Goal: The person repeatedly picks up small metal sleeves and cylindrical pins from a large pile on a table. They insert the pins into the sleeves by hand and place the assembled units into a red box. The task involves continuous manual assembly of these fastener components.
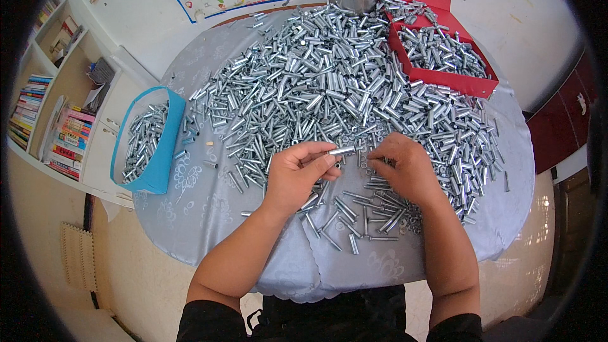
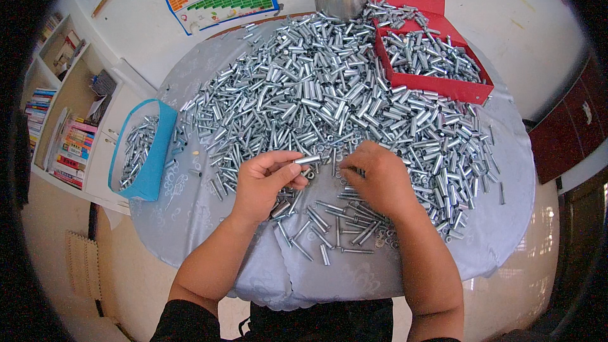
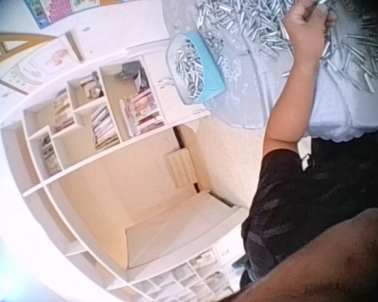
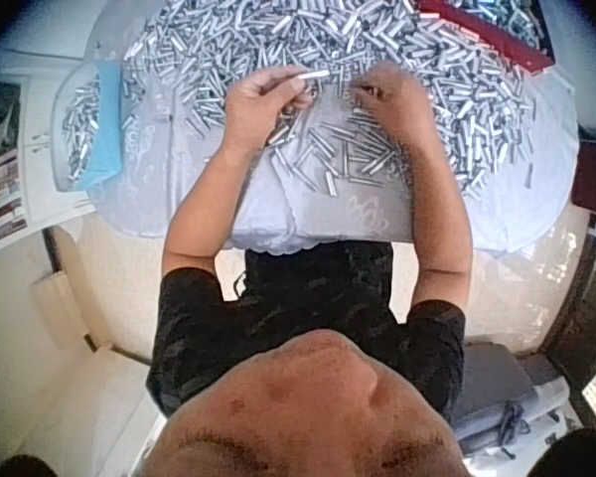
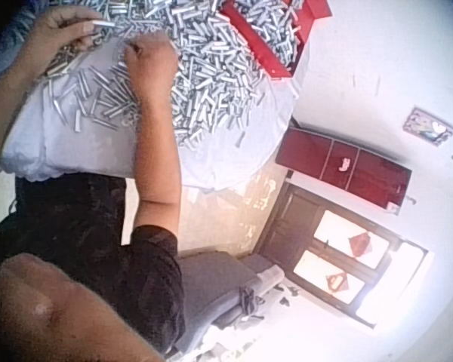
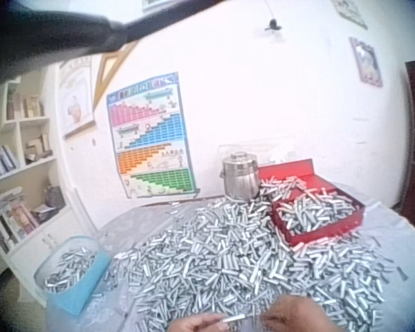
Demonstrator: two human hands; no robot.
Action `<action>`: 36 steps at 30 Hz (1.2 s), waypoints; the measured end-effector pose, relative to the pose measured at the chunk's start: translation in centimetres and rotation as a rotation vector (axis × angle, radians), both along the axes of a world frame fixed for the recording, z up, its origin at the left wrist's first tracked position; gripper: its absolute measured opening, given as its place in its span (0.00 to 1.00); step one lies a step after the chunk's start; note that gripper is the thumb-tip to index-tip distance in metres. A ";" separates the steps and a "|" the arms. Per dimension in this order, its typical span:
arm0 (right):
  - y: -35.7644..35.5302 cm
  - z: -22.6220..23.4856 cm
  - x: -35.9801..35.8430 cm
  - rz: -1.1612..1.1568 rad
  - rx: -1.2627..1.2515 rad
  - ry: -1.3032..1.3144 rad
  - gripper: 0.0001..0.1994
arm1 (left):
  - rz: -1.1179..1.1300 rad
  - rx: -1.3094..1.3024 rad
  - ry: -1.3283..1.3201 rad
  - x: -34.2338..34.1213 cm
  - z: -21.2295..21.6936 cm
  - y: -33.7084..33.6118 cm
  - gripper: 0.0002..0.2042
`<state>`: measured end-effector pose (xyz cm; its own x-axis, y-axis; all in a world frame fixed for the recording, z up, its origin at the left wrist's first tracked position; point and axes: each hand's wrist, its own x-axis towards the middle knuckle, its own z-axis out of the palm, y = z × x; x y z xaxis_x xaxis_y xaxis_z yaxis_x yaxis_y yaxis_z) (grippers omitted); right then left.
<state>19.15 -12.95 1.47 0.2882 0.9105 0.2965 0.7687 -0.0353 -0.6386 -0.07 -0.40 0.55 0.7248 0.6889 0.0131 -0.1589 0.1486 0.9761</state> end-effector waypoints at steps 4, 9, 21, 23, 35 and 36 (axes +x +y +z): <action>-0.3 -0.1 -0.2 0.027 -0.075 -0.159 0.06 | -0.003 0.004 -0.001 0.0 -0.2 0.1 0.10; -0.3 0.1 -0.4 0.037 -0.149 -0.186 0.06 | -0.004 0.005 -0.001 0.0 -0.2 0.1 0.10; 0.5 -0.3 -1.6 -0.074 -0.146 -0.248 0.08 | -0.002 -0.003 0.001 0.1 -0.2 0.2 0.10; 0.5 -0.2 -1.8 -0.068 -0.177 -0.291 0.08 | 0.002 0.002 0.005 0.0 -0.2 0.1 0.10; 0.5 0.4 -2.0 -0.164 -0.017 0.433 0.04 | -0.022 -0.011 -0.006 0.0 -0.3 0.1 0.10; 0.5 0.3 -1.9 -0.169 -0.003 0.528 0.04 | -0.028 -0.013 -0.006 0.0 -0.3 0.1 0.10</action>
